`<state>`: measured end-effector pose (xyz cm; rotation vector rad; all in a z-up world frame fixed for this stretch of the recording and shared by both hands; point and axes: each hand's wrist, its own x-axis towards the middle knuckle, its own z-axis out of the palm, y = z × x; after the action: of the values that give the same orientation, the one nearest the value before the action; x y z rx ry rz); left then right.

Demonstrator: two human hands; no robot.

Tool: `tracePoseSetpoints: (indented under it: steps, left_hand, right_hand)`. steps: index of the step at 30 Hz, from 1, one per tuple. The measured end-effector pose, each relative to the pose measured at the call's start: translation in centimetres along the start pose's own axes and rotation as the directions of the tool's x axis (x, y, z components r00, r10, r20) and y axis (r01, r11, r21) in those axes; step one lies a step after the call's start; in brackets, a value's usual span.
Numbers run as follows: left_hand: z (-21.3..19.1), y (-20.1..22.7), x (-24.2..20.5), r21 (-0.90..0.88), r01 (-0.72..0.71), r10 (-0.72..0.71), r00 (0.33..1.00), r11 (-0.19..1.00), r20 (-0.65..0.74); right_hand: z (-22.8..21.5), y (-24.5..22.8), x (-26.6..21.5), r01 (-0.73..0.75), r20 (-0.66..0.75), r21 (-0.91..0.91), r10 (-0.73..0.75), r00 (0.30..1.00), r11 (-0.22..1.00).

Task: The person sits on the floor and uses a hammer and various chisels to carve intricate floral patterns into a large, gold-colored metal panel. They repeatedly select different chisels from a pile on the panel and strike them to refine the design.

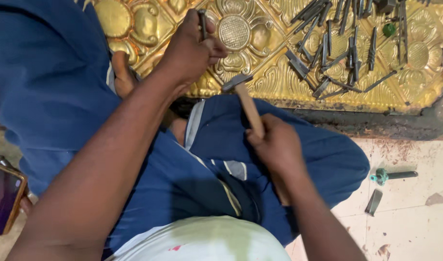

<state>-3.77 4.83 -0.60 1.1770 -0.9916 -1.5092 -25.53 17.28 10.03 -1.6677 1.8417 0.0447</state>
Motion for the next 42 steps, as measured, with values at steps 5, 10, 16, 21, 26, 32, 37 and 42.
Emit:
tracePoseSetpoints:
  steps: [5,10,16,21,26,32,37,42]
  left_hand:
    - [3.0,-0.3,0.4,0.258,-0.135,0.157,0.985,0.957,-0.066]
    - [8.0,-2.4,3.7,0.319,-0.484,0.537,0.837,0.815,-0.103]
    - [10.3,-6.1,5.0,0.454,-0.620,0.699,0.715,0.640,-0.008]
    - [9.6,-7.5,4.5,0.472,-0.684,0.754,0.654,0.556,0.060]
    - [9.6,-6.8,4.3,0.526,-0.611,0.689,0.722,0.592,0.064]
    - [9.6,-6.1,4.0,0.561,-0.613,0.690,0.717,0.556,0.099]
    - [9.4,-6.1,4.1,0.532,-0.652,0.721,0.685,0.541,0.105]
    - [9.1,-6.6,4.1,0.521,-0.675,0.743,0.660,0.523,0.111]
  right_hand:
    - [-4.9,5.9,-2.6,-0.113,0.060,0.700,0.100,0.993,0.705]
    - [-8.2,9.9,-4.8,-0.094,-0.330,0.287,0.191,0.924,0.953]
    - [-8.9,11.9,-4.4,0.252,-0.591,-0.136,-0.283,0.756,0.958]
    - [-8.5,15.2,0.8,0.415,-0.544,-0.410,-0.583,0.604,0.812]
    - [-8.7,15.7,5.2,0.458,-0.454,-0.577,-0.732,0.508,0.676]
    - [-6.0,14.7,6.6,0.504,-0.481,-0.531,-0.732,0.483,0.681]
    - [-5.7,14.2,6.5,0.500,-0.452,-0.521,-0.720,0.527,0.692]
    - [-5.6,13.8,6.6,0.616,-0.498,-0.429,-0.742,0.449,0.661]
